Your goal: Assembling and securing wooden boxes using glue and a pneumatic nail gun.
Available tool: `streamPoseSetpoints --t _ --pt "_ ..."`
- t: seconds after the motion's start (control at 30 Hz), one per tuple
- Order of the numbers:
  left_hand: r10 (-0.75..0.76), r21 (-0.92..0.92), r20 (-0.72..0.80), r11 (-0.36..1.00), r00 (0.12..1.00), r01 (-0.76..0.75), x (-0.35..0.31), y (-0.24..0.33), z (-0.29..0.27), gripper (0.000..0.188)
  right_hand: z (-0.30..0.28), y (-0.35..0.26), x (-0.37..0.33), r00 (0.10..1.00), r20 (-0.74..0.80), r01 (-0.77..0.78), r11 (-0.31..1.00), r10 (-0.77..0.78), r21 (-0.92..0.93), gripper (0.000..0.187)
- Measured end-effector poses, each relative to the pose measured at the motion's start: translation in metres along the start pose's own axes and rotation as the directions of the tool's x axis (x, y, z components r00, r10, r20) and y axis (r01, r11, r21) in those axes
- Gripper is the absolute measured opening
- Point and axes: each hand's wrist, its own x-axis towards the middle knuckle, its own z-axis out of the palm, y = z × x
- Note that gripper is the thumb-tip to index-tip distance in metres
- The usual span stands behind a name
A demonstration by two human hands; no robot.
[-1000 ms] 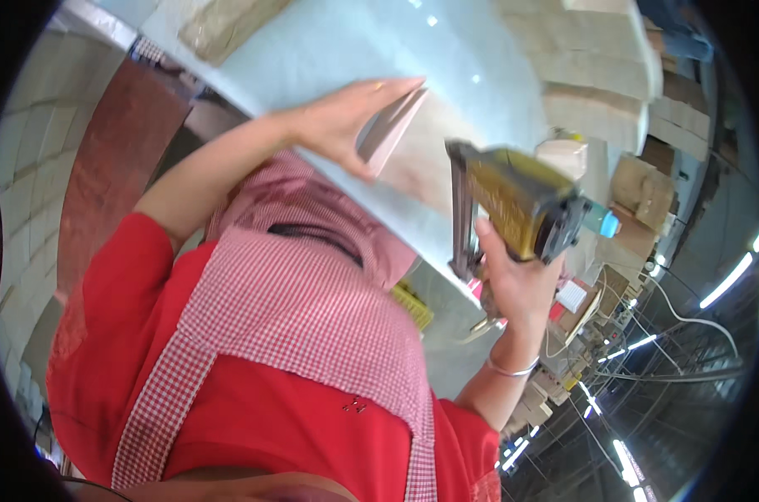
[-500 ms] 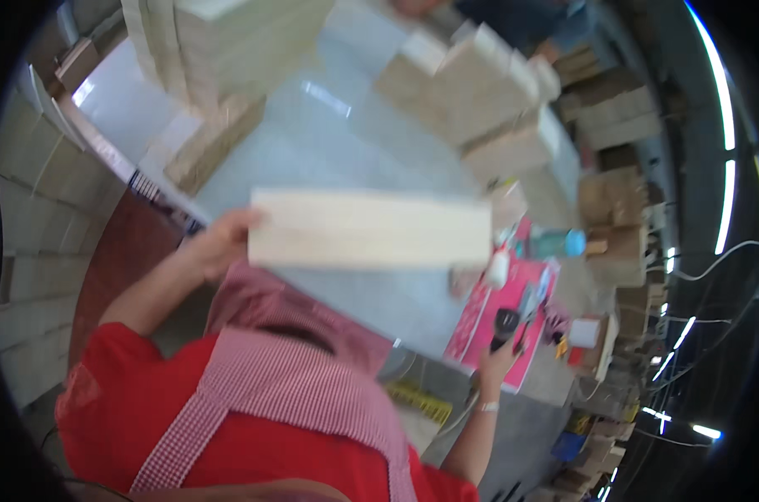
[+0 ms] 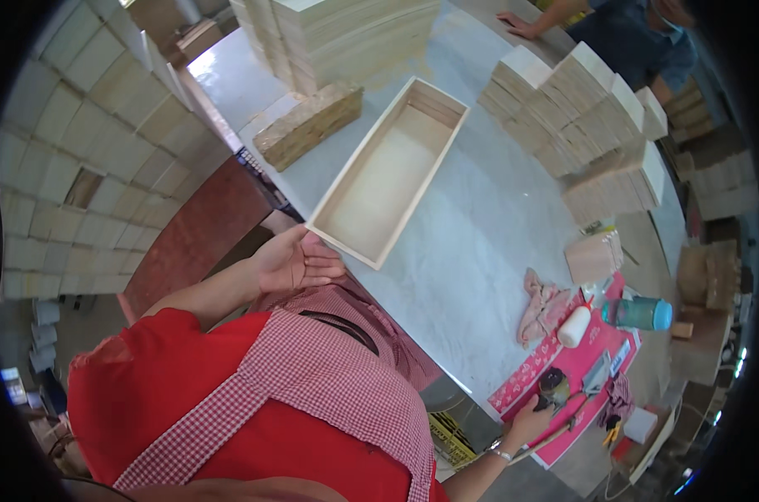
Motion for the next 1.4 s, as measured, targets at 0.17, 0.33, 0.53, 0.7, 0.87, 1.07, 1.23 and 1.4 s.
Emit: streamPoseSetpoints --t 0.17,0.33,0.53,0.7,0.87,1.07,1.23,1.4 --pt "0.733 0.915 -0.283 0.4 0.618 -0.054 -0.039 -0.008 0.05 0.044 -0.019 -0.043 -0.007 0.976 -0.219 0.128 0.848 -0.014 0.515 0.043" --pt "0.528 0.522 0.636 -0.831 0.563 0.189 -0.013 -0.013 0.101 0.056 -0.003 -0.184 -0.065 0.787 -0.211 0.57 0.551 -0.58 0.609 0.034" --pt "0.57 0.632 0.547 -0.762 0.613 0.145 0.004 -0.022 0.103 0.062 0.008 -0.259 -0.097 0.642 -0.042 0.38 0.27 -0.766 0.885 0.032" --pt "0.761 0.89 0.396 -0.456 0.514 -0.011 0.014 0.018 0.117 0.059 0.017 -0.294 -0.072 0.63 0.032 0.267 0.255 -0.776 0.929 0.039" --pt "0.878 0.928 0.335 -0.37 0.342 0.039 0.045 0.091 0.109 0.049 0.02 -0.359 -0.058 0.64 0.056 0.151 0.197 -0.766 0.969 0.047" --pt "0.676 0.995 0.087 -0.026 0.732 -0.094 0.073 0.07 0.091 0.056 0.049 -0.399 -0.071 0.568 0.074 0.167 0.203 -0.82 0.965 0.051" --pt "0.543 0.667 0.542 -0.742 0.641 0.066 0.024 0.0 0.125 0.088 0.047 -0.386 -0.068 0.562 0.083 0.066 0.144 -0.823 0.987 0.042" --pt "0.427 0.388 0.721 -0.901 0.546 0.193 0.007 -0.034 0.087 0.061 0.031 -0.386 -0.095 0.629 0.048 -0.007 0.056 -0.776 0.998 0.045"
